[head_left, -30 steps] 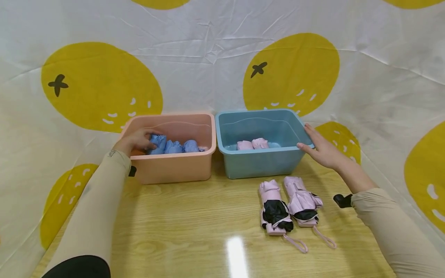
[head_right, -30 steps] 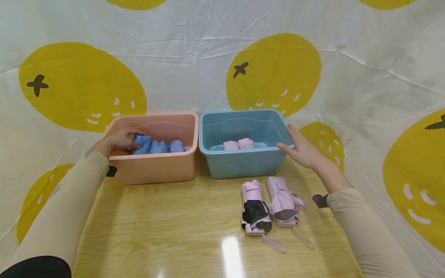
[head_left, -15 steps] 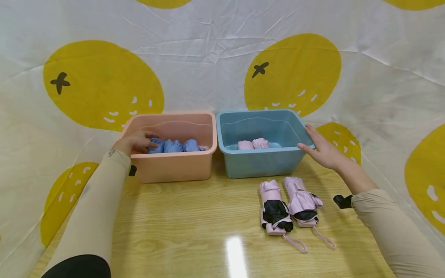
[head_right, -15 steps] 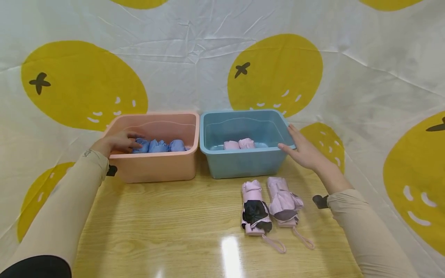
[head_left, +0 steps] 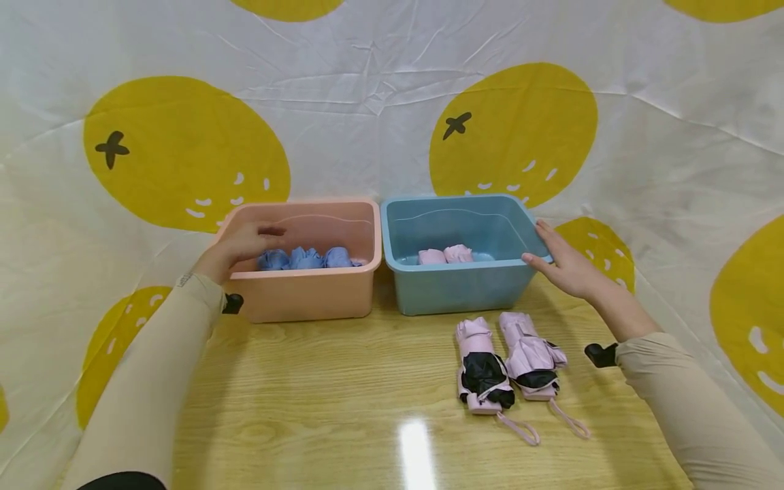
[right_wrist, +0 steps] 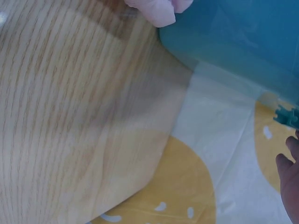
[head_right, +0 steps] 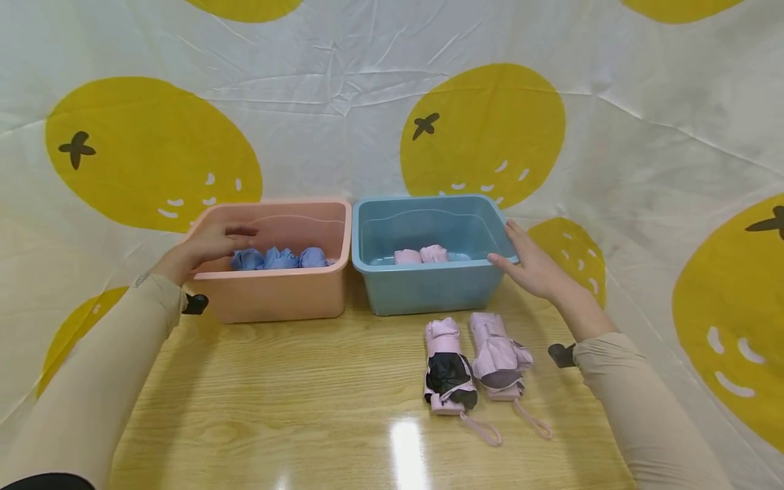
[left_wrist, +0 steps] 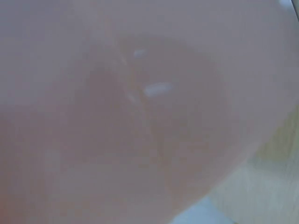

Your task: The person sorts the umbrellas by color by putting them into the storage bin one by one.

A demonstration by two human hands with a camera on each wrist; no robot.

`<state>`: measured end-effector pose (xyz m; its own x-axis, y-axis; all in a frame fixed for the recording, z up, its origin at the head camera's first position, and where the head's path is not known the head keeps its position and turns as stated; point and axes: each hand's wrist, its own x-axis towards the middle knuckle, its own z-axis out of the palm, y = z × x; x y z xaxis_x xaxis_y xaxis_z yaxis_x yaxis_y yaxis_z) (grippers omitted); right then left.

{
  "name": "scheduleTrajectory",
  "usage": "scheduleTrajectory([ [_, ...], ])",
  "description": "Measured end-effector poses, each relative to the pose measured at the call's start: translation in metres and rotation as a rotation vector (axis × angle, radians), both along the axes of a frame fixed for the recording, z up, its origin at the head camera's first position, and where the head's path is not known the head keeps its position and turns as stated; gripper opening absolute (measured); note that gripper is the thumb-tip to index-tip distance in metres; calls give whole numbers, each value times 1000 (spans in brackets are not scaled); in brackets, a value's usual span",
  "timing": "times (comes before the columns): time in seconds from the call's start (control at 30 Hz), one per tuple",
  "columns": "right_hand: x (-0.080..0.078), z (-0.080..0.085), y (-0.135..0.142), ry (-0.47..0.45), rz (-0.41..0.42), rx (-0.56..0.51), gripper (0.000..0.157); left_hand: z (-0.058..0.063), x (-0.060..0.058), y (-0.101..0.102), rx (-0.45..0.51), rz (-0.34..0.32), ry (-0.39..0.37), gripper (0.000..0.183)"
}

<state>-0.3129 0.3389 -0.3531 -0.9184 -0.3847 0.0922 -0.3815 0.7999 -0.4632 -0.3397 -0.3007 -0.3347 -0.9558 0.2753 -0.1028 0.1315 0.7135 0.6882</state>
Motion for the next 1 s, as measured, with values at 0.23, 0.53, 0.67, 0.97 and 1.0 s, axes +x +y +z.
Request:
scheduleTrajectory([
  [0.23, 0, 0, 1, -2, 0, 3, 85, 18, 27, 24, 15, 60, 310, 50],
  [0.53, 0, 0, 1, 6, 3, 5, 85, 32, 70, 74, 285, 167, 361, 53],
  [0.67, 0, 0, 1, 9, 5, 1, 85, 31, 89, 97, 405, 189, 452, 50],
  [0.97, 1, -2, 0, 26, 21, -19, 83, 7, 111, 135, 385, 147, 704, 50],
  [1.0, 1, -2, 0, 24, 22, -23, 83, 3, 111, 139, 316, 131, 733, 51],
])
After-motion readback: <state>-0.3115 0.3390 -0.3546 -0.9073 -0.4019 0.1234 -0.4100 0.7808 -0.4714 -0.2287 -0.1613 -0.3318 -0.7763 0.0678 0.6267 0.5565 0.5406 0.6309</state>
